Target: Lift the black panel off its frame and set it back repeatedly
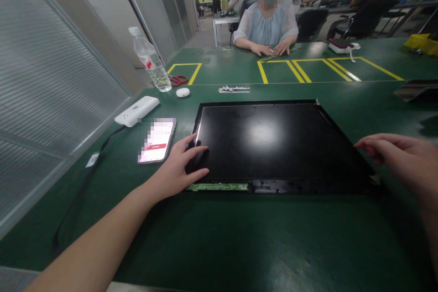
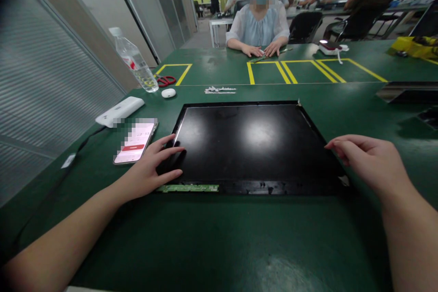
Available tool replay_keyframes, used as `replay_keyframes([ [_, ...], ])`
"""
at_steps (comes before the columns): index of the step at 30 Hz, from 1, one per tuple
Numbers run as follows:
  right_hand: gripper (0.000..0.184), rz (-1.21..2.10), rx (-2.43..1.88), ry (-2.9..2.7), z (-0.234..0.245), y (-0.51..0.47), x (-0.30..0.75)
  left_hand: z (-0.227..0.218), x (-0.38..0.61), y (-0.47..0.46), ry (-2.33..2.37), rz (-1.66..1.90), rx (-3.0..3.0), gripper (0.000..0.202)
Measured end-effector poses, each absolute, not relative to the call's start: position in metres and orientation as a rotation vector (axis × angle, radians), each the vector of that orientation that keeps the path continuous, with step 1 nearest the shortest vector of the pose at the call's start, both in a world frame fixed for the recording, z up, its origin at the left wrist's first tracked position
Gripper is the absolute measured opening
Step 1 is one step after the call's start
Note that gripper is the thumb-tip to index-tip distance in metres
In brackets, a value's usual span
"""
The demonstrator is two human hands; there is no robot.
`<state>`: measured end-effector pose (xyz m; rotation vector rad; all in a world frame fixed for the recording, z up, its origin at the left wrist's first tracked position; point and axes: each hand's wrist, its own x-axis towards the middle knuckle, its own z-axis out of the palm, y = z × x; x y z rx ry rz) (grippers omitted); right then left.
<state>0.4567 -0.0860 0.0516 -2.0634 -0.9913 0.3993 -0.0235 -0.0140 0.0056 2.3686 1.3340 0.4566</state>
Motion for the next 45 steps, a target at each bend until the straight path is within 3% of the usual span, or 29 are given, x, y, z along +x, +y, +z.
replay_keyframes([
  [11, 0.032, 0.430, -2.083, -0.988, 0.049, -0.086, 0.461, 0.007, -0.024, -0.015, 1.330, 0.434, 2.373, 0.061],
  [29, 0.024, 0.368, -2.057, -0.992, 0.049, -0.088, 0.463, 0.008, -0.024, -0.016, 1.331, 0.418, 2.394, 0.060],
  [39, 0.043, 0.318, -1.976, -0.937, 0.049, -0.086, 0.449, 0.009, -0.023, -0.016, 1.331, 0.405, 2.387, 0.059],
  [45, 0.041, 0.376, -1.942, -0.915, 0.047, -0.085, 0.454, 0.007, -0.024, -0.016, 1.335, 0.420, 2.397, 0.060],
])
